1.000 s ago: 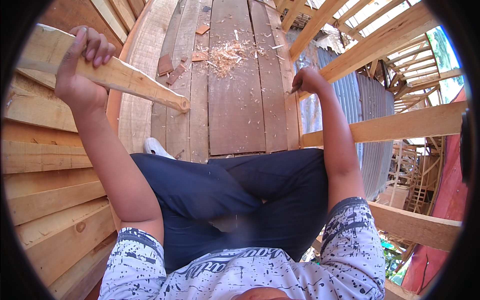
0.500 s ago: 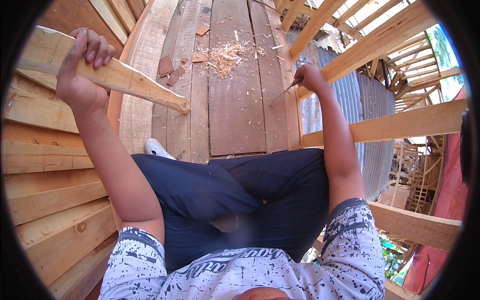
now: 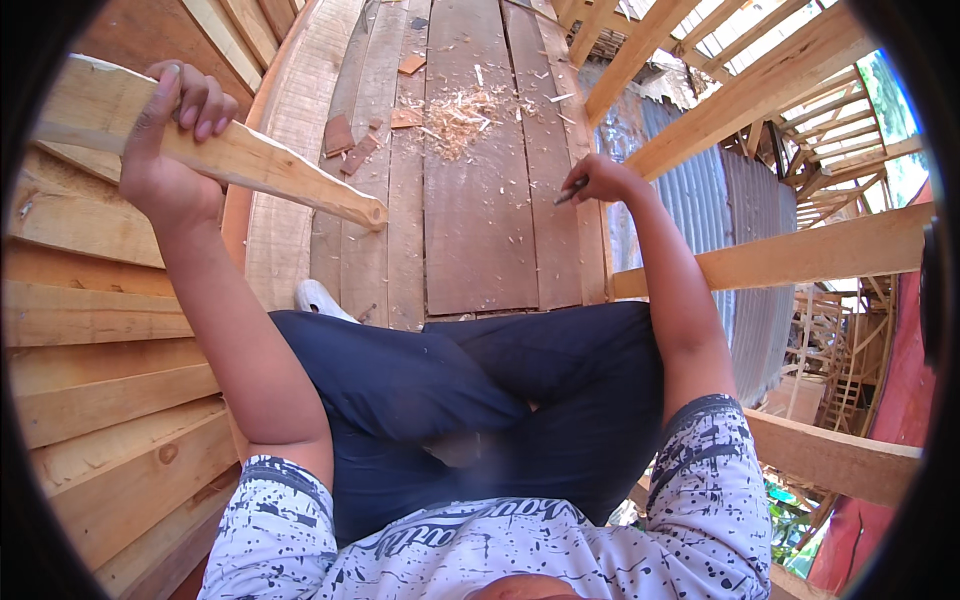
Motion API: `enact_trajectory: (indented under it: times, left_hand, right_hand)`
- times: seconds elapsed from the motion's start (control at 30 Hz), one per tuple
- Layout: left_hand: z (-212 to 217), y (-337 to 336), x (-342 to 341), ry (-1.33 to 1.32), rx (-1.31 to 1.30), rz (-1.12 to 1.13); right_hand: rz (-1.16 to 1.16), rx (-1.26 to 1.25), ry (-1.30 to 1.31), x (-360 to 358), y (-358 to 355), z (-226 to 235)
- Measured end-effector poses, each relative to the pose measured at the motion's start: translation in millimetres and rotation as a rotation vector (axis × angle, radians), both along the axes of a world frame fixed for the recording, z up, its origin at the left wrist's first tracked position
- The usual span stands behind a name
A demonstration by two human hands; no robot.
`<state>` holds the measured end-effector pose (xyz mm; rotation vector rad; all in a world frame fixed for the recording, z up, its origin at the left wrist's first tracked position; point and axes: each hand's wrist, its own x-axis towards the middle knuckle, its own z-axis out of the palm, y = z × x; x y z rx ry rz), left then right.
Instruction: The person carves a long, curved piece of wood using a small knife. They hold the wood with their left hand and use the knife in their right hand to shave off thin layers of wood, creating wood shavings on the floor.
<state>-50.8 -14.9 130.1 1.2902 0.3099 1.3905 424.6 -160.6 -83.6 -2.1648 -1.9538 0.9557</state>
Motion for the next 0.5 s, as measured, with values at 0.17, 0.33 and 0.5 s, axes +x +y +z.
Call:
enact_trajectory:
  times: [0.17,0.33,0.5]
  left_hand:
    - [-0.6,3.7,-3.1,-0.005,0.017,-0.012]
    - [-0.8,4.0,-2.8,-0.017,0.002,-0.021]
    - [-1.6,3.8,0.2,-0.017,0.013,-0.011]
  right_hand:
    - [-0.104,0.158,-0.031,-4.3,0.6,-11.0]
    - [-0.056,0.119,-0.022,14.6,2.3,-1.1]
    - [-0.064,0.181,-0.082,16.4,-5.3,-17.6]
